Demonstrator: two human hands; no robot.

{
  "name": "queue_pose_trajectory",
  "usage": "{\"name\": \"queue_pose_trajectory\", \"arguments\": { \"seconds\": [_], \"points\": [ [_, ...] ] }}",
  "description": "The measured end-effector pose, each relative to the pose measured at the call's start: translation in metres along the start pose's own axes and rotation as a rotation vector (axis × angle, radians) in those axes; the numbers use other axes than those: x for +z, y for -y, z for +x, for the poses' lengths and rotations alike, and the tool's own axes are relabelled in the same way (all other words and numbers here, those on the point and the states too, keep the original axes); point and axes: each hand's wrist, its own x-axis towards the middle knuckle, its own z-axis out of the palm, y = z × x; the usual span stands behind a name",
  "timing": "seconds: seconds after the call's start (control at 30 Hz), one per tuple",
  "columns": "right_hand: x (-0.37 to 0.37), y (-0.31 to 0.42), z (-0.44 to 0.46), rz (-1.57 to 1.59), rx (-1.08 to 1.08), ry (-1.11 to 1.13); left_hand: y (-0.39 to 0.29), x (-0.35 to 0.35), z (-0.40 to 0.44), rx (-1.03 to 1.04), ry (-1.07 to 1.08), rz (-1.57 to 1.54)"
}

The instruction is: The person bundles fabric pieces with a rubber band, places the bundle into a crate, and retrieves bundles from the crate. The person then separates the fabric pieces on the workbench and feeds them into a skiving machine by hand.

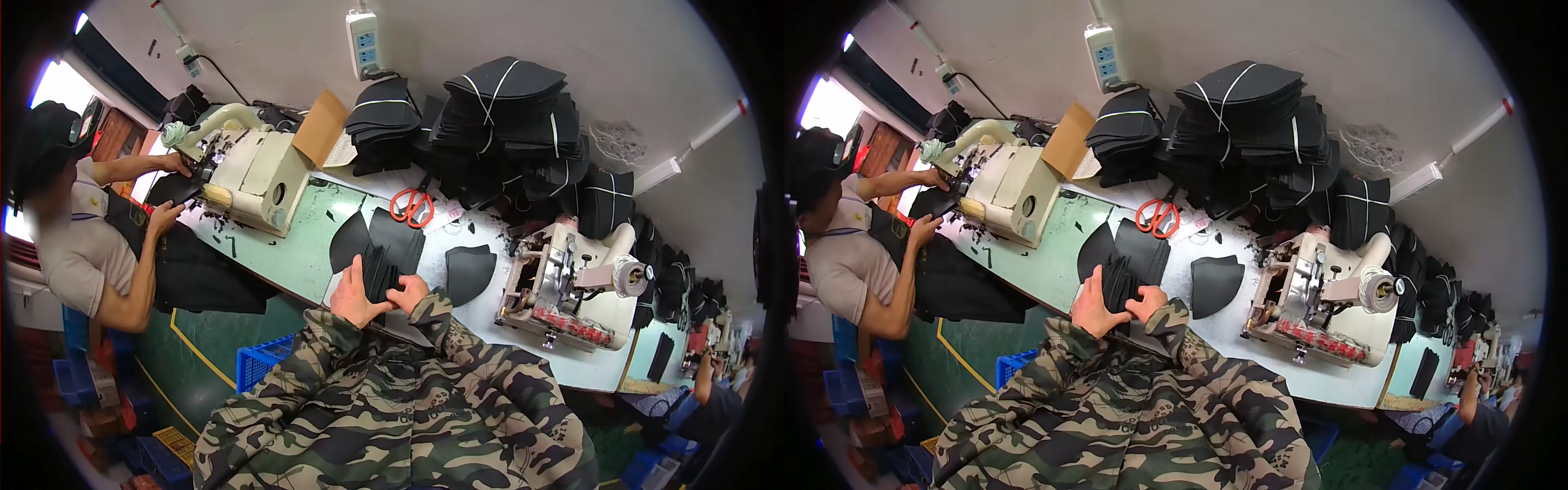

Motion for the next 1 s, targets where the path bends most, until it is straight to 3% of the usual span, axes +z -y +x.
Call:
{"name": "queue_pose_trajectory", "arguments": {
  "seconds": [0.03, 0.13, 0.23, 0.27, 0.37, 0.47, 0.5, 0.53, 0.57, 0.6, 0.67, 0.77, 0.83, 0.87, 0.93, 0.97, 1.0],
  "points": [
    [0.005, -0.007, 0.003, -0.137, -0.018, -0.066, 0.0, -0.001, 0.0, -0.004, -0.002, 0.005],
    [0.017, -0.023, 0.008, 0.264, -0.07, -0.122, 0.001, -0.001, 0.002, -0.006, -0.012, 0.016],
    [-0.002, 0.005, -0.009, 0.154, -0.083, -0.076, 0.0, -0.001, 0.001, -0.02, 0.02, 0.026],
    [-0.005, 0.008, -0.009, -0.055, -0.022, -0.038, -0.002, -0.002, 0.002, -0.025, 0.034, 0.03],
    [0.015, -0.013, -0.005, 0.1, -0.087, -0.185, -0.005, -0.004, 0.001, -0.038, 0.027, 0.012],
    [0.006, -0.027, -0.014, 0.025, -0.14, -0.267, 0.028, 0.008, 0.004, 0.039, -0.063, -0.156],
    [-0.013, -0.02, -0.026, 0.107, -0.125, -0.277, 0.037, 0.005, 0.007, 0.036, -0.139, -0.228],
    [-0.037, -0.029, -0.032, -0.053, -0.005, -0.276, 0.04, -0.009, 0.007, -0.076, -0.141, -0.305],
    [-0.053, -0.058, -0.036, 0.161, -0.014, -0.335, 0.039, -0.024, 0.009, -0.187, -0.143, -0.382],
    [-0.069, -0.057, -0.042, 0.399, -0.091, -0.331, 0.042, -0.032, 0.013, -0.153, -0.184, -0.431],
    [-0.098, -0.063, -0.04, 0.215, -0.137, -0.396, 0.041, -0.034, 0.016, -0.072, -0.258, -0.405],
    [-0.112, -0.078, -0.029, -0.474, 0.199, -0.547, 0.01, -0.031, 0.015, -0.104, -0.145, -0.405],
    [-0.106, -0.026, -0.043, -0.586, 0.025, -0.559, 0.003, -0.012, 0.011, -0.062, -0.128, -0.325],
    [-0.094, -0.005, -0.048, -0.64, -0.054, -0.557, 0.0, -0.001, 0.009, -0.031, -0.133, -0.278],
    [-0.038, -0.024, -0.039, -0.404, -0.284, -0.208, -0.006, 0.016, 0.003, -0.015, -0.076, -0.249],
    [-0.008, -0.018, -0.039, -0.171, -0.187, -0.071, -0.011, 0.019, 0.001, -0.034, -0.004, -0.305],
    [0.002, -0.009, -0.041, -0.276, -0.135, -0.13, -0.01, 0.021, 0.001, 0.002, 0.001, -0.301]
  ]
}}
